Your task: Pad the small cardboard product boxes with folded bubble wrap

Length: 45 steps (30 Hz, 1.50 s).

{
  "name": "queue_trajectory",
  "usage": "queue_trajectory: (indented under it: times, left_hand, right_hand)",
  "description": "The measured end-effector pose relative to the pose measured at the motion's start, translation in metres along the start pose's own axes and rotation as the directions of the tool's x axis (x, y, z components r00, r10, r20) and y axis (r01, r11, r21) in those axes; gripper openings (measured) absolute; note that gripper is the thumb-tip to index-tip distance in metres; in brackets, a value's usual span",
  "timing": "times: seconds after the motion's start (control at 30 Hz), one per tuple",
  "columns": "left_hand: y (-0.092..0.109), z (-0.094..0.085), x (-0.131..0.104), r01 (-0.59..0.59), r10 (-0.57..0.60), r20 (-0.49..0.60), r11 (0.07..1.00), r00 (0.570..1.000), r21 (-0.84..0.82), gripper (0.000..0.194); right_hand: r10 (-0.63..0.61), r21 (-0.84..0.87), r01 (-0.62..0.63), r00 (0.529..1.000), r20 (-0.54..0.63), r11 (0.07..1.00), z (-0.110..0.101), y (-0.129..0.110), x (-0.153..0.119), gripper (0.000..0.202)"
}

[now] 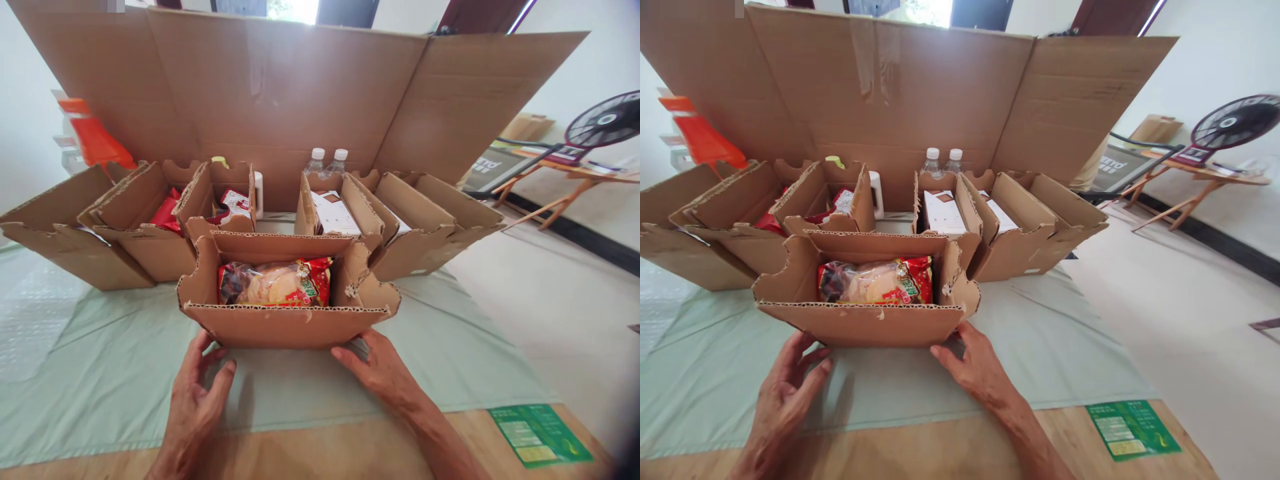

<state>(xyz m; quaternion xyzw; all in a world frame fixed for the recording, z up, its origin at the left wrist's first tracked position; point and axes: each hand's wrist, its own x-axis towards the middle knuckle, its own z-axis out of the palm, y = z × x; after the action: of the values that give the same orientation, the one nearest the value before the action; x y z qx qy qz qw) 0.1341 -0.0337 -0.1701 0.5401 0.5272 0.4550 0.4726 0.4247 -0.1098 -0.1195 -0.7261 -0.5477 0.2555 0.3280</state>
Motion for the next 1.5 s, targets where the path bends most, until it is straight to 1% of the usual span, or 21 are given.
queue_trajectory:
  times: [0.17,0.27,0.33,0.43,0.53,0.6,0.63,0.67,0.73,0.83,0.9,0.93,1.0,1.07,1.1,1.17,1.23,1.27,1.33,1.43,1.5]
  left_hand:
    - [-0.014,0.000,-0.002,-0.083,0.078,0.101,0.995,0.992,0.048,0.061]
    - [-0.022,-0.003,-0.004,-0.099,0.093,0.152,0.995,0.984,0.032,0.061]
    - [-0.024,-0.004,-0.006,-0.079,0.079,0.146,0.997,0.986,-0.003,0.061]
    - [-0.022,-0.005,-0.006,-0.063,0.064,0.112,0.998,0.992,-0.015,0.063]
    - [-0.013,-0.003,-0.002,-0.062,0.061,0.075,0.998,0.995,0.007,0.065]
    - [-0.006,-0.002,0.001,-0.049,0.049,0.044,0.999,0.998,0.007,0.062]
    - [-0.003,-0.002,0.002,-0.040,0.039,0.030,0.999,0.999,0.008,0.059]
    - [0.000,-0.001,0.003,-0.032,0.031,0.019,0.999,0.999,0.011,0.057]
    - [0.003,-0.002,0.004,-0.023,0.023,0.001,0.999,1.000,0.025,0.055]
    - [0.003,-0.002,0.003,-0.027,0.027,-0.010,0.999,1.000,0.046,0.056]
    - [0.002,-0.002,0.003,-0.026,0.026,-0.003,0.998,1.000,0.059,0.056]
    - [0.002,-0.002,0.002,-0.021,0.022,-0.004,0.998,1.000,0.064,0.057]
    - [0.003,-0.002,0.002,-0.009,0.010,-0.016,0.998,1.000,0.067,0.057]
    - [0.003,-0.001,0.002,-0.009,0.010,-0.026,0.998,1.000,0.059,0.057]
    - [0.004,-0.001,0.003,-0.015,0.017,-0.025,0.998,1.000,0.056,0.057]
    - [0.004,-0.001,0.003,-0.033,0.033,-0.012,0.998,0.999,0.052,0.055]
    - [0.003,0.000,0.004,-0.043,0.043,-0.005,0.998,0.999,0.047,0.054]
    - [0.003,0.000,0.004,-0.042,0.043,-0.008,0.998,0.999,0.044,0.054]
    - [0.003,0.001,0.003,-0.037,0.037,-0.018,0.999,0.999,0.028,0.056]
    - [0.004,0.001,0.002,-0.035,0.035,-0.020,0.999,0.999,-0.001,0.061]
    - [0.005,0.001,0.002,-0.051,0.051,-0.023,0.999,0.998,-0.015,0.061]
  right_hand:
    - [0.013,0.049,-0.006,0.992,-0.128,0.999,0.003,0.006,0.002,0.038]
    - [-0.039,0.036,0.048,0.977,-0.208,0.998,0.004,0.009,-0.002,0.033]
    - [-0.081,0.028,0.091,0.964,-0.252,0.995,0.006,0.009,-0.005,0.031]
    - [-0.093,0.033,0.105,0.961,-0.261,0.994,0.011,0.008,-0.007,0.030]
    - [-0.081,0.045,0.091,0.979,-0.186,0.995,0.011,0.012,-0.006,0.031]
    - [-0.097,0.041,0.103,0.987,-0.128,0.994,0.003,0.017,-0.005,0.030]
    - [-0.107,0.034,0.112,0.986,-0.125,0.993,-0.004,0.018,-0.005,0.029]
    - [-0.119,0.022,0.123,0.982,-0.146,0.992,-0.012,0.018,-0.004,0.027]
    - [-0.146,0.001,0.151,0.959,-0.243,0.989,-0.032,0.012,0.000,0.027]
    - [-0.188,-0.019,0.198,0.895,-0.405,0.980,-0.066,-0.018,0.015,0.040]
    - [-0.228,-0.062,0.224,0.870,-0.436,0.973,-0.084,-0.044,0.032,0.051]
    - [-0.250,-0.106,0.227,0.873,-0.419,0.968,-0.090,-0.056,0.042,0.054]
    - [-0.269,-0.242,0.197,0.911,-0.313,0.950,-0.099,-0.073,0.064,0.053]
    - [-0.221,-0.407,0.117,0.950,-0.219,0.906,-0.102,-0.079,0.084,0.040]
    - [-0.190,-0.483,0.068,0.959,-0.209,0.873,-0.102,-0.079,0.092,0.030]
    - [-0.178,-0.581,-0.012,0.947,-0.268,0.814,-0.101,-0.073,0.103,0.015]
    - [-0.226,-0.613,-0.044,0.907,-0.356,0.789,-0.099,-0.067,0.106,0.013]
    - [-0.249,-0.612,-0.043,0.889,-0.383,0.789,-0.098,-0.064,0.104,0.014]
    - [-0.269,-0.560,0.000,0.877,-0.399,0.828,-0.095,-0.060,0.096,0.019]
    - [-0.235,-0.355,0.074,0.868,-0.436,0.932,-0.093,-0.053,0.072,0.047]
    - [-0.178,-0.209,0.091,0.879,-0.443,0.974,-0.089,-0.044,0.054,0.051]
